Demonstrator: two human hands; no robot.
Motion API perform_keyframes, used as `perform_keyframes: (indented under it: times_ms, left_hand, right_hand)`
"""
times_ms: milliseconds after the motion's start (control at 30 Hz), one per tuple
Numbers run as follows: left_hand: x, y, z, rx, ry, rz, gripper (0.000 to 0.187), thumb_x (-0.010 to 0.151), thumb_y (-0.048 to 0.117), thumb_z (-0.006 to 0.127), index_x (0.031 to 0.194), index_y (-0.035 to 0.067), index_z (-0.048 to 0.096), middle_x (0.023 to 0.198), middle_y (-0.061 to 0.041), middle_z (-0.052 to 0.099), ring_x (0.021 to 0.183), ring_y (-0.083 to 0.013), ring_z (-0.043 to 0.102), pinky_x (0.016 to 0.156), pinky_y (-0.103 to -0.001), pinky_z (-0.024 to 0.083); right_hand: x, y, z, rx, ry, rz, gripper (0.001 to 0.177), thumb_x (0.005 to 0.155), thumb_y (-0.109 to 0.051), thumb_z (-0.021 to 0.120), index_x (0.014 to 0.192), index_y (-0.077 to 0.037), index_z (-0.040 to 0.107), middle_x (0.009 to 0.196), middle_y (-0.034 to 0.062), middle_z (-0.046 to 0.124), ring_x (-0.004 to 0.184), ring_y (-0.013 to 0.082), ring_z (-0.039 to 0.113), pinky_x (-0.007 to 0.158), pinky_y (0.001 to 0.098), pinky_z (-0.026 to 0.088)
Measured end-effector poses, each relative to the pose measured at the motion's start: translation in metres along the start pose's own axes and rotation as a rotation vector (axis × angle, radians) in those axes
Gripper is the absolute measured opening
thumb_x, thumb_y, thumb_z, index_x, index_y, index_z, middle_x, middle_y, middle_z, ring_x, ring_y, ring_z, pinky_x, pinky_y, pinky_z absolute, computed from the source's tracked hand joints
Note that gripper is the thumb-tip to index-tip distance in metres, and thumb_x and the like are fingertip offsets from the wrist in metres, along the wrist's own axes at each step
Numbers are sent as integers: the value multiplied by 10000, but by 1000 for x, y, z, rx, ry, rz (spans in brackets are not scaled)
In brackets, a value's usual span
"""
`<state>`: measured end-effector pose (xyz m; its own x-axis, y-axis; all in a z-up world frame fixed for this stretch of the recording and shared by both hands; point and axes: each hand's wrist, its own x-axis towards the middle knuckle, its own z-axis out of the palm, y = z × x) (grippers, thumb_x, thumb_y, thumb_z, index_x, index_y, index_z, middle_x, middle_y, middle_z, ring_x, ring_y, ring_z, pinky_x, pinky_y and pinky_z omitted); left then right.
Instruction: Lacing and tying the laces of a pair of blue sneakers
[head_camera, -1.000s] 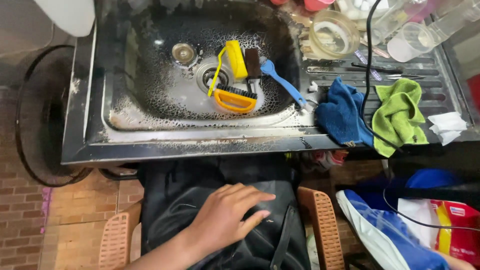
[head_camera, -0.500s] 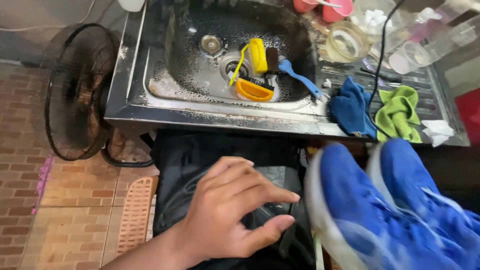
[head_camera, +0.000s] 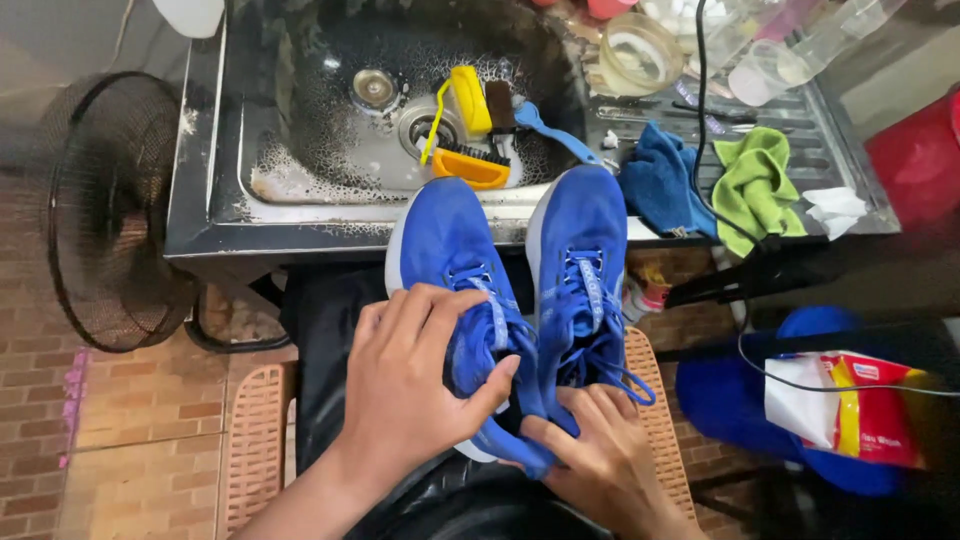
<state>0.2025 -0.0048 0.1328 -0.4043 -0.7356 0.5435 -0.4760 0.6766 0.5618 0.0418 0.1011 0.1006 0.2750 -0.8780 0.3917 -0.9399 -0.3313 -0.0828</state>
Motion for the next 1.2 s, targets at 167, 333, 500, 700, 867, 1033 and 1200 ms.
perform_keyframes:
  times_ms: [167, 333, 500, 700, 867, 1033, 1200]
  left_hand:
    - [3, -4, 10, -36, -35, 33, 318, 682, 323, 576, 902, 96, 536, 824, -25, 532, 742, -203, 500, 702, -331, 335]
    - [3, -14, 13, -102, -83, 3, 322, 632, 263, 566, 899, 87, 528, 801, -32, 529, 747, -205, 518, 698, -326, 362]
    - [-8, -24, 14, -163, -86, -100, 416, 598, 262, 605, 949, 58, 517, 812, -61, 528, 744, -200, 527, 712, -312, 383]
    - [-21, -18, 10, -7, -71, -77, 384, 606, 352, 653, 756, 62, 451, 735, -41, 507, 673, -209, 492, 664, -318, 349]
    - [-25, -7, 10, 148, -39, -5, 230, 704, 279, 554, 635, 116, 407, 593, 25, 411, 527, -160, 429, 579, -287, 335]
    - [-42, -2, 16, 317, -57, -75, 194, 682, 307, 530, 741, 134, 466, 677, -20, 481, 432, -236, 510, 345, -342, 365]
    - [-36, 7, 5, 35, -144, -339, 156, 764, 255, 449, 828, 117, 484, 763, -27, 506, 712, -257, 524, 550, -396, 387]
  right_hand:
    - [-32, 18, 18, 87, -114, 16, 364, 726, -133, 465, 1085, -195, 488, 952, 132, 476, 765, 280, 488, 697, 390, 386]
    - [-42, 38, 20, -13, -21, -139, 252, 883, -162, 369, 1106, -194, 484, 982, 68, 547, 834, 195, 512, 767, 361, 392]
    - [-53, 43, 28, -214, 0, -110, 360, 827, -365, 565, 1117, -215, 414, 993, -81, 577, 912, 114, 471, 809, 306, 280]
    - [-59, 43, 21, -170, 46, -49, 586, 679, -640, 635, 1077, -240, 477, 1016, -43, 541, 897, 125, 470, 840, 291, 277]
    - [-49, 37, 7, -37, 165, -92, 490, 744, -543, 565, 1045, -167, 478, 988, 6, 561, 847, 144, 502, 800, 304, 344]
    - [-30, 7, 1, 232, 62, 2, 500, 668, -437, 703, 1035, -161, 505, 1063, 95, 541, 919, 234, 558, 809, 352, 418]
    - [-14, -11, -14, 435, 179, 63, 604, 686, -322, 752, 1113, -108, 382, 1092, 190, 469, 940, 292, 532, 827, 382, 441]
